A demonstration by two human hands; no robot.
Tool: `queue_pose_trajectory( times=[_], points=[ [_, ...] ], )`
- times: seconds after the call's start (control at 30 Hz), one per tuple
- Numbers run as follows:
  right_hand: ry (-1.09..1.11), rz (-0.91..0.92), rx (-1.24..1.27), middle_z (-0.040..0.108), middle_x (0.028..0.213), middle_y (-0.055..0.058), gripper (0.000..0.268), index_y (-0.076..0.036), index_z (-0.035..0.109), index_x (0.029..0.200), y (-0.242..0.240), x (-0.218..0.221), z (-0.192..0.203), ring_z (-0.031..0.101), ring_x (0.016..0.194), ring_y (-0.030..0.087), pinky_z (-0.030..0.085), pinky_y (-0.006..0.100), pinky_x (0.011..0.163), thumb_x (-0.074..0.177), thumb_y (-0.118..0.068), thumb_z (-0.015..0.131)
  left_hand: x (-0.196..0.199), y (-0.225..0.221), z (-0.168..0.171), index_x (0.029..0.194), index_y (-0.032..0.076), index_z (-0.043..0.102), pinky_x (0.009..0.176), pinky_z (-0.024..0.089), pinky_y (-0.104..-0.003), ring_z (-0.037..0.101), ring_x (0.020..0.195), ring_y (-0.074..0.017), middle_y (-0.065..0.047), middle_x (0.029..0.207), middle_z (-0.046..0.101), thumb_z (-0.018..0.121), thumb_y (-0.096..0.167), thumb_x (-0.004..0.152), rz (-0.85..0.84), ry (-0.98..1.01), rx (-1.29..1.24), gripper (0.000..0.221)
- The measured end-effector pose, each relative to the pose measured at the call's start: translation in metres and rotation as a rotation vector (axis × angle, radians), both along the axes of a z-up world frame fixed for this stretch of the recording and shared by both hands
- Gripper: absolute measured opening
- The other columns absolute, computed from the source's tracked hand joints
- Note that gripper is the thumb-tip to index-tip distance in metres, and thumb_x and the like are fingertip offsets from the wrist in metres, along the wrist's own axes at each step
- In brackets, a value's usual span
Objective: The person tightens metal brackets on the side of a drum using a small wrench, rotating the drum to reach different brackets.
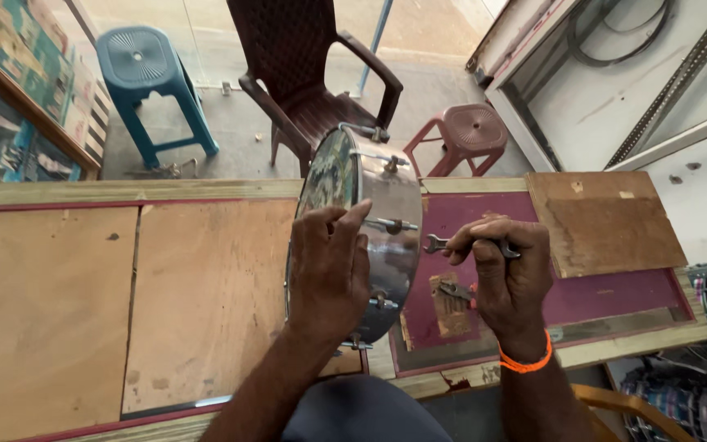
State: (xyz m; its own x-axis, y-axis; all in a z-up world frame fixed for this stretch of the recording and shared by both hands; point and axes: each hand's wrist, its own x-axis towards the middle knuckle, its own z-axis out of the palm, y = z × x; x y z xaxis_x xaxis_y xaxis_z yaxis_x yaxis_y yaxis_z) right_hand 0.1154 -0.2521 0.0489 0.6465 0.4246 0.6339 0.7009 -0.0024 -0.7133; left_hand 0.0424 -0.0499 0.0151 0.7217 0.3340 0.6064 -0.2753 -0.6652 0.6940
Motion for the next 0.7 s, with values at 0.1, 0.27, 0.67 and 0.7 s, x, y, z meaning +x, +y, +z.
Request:
queue_pose_trajectory(
  times=[0.1, 0.27, 0.67, 0.7],
  points=[
    [-0.048, 0.016, -0.05, 0.069, 0.101, 0.015, 0.017, -0.004, 0.045, 0.124, 0.008, -0.001, -0.001, 0.066, 0.08, 0.014, 0.059, 0.027, 0.072, 0.113, -0.015, 0.053, -0.003, 0.01, 0.001, 0.135, 0.01, 0.061, 0.089, 0.05, -0.047, 0.054, 0.107, -0.0345, -0.016, 0.114, 0.053, 0.067, -0.003, 0.088, 0.002, 0.052, 0.038, 0.049],
    [-0.153, 0.0, -0.176, 0.071, 0.104, 0.016, 0.012, -0.004, 0.044, 0.121, 0.024, -0.004, -0.003, 0.069, 0.085, 0.015, 0.06, 0.028, 0.076, 0.113, -0.006, 0.052, -0.007, 0.019, 0.004, 0.13, 0.012, 0.062, 0.086, 0.051, -0.047, 0.054, 0.106, -0.0342, -0.016, 0.112, 0.052, 0.068, -0.002, 0.088, 0.007, 0.082, 0.034, 0.044],
    [-0.933, -0.024, -0.565, 0.067, 0.102, 0.009, 0.016, -0.013, 0.064, 0.108, 0.063, -0.023, 0.005, 0.069, 0.082, 0.022, 0.062, 0.039, 0.073, 0.093, -0.015, 0.069, -0.013, 0.03, 0.004, 0.129, 0.012, 0.062, 0.093, 0.052, -0.05, 0.057, 0.118, -0.04, -0.019, 0.123, 0.056, 0.067, -0.003, 0.084, -0.018, 0.107, -0.005, 0.048],
    [-0.919, 0.011, -0.537, 0.066, 0.104, 0.01, 0.016, -0.012, 0.064, 0.109, 0.063, -0.024, 0.005, 0.068, 0.083, 0.022, 0.063, 0.04, 0.075, 0.094, -0.014, 0.069, -0.013, 0.03, 0.003, 0.131, 0.011, 0.061, 0.098, 0.052, -0.051, 0.056, 0.124, -0.0416, -0.021, 0.129, 0.056, 0.066, -0.004, 0.085, -0.035, 0.089, 0.02, 0.049]
  ],
)
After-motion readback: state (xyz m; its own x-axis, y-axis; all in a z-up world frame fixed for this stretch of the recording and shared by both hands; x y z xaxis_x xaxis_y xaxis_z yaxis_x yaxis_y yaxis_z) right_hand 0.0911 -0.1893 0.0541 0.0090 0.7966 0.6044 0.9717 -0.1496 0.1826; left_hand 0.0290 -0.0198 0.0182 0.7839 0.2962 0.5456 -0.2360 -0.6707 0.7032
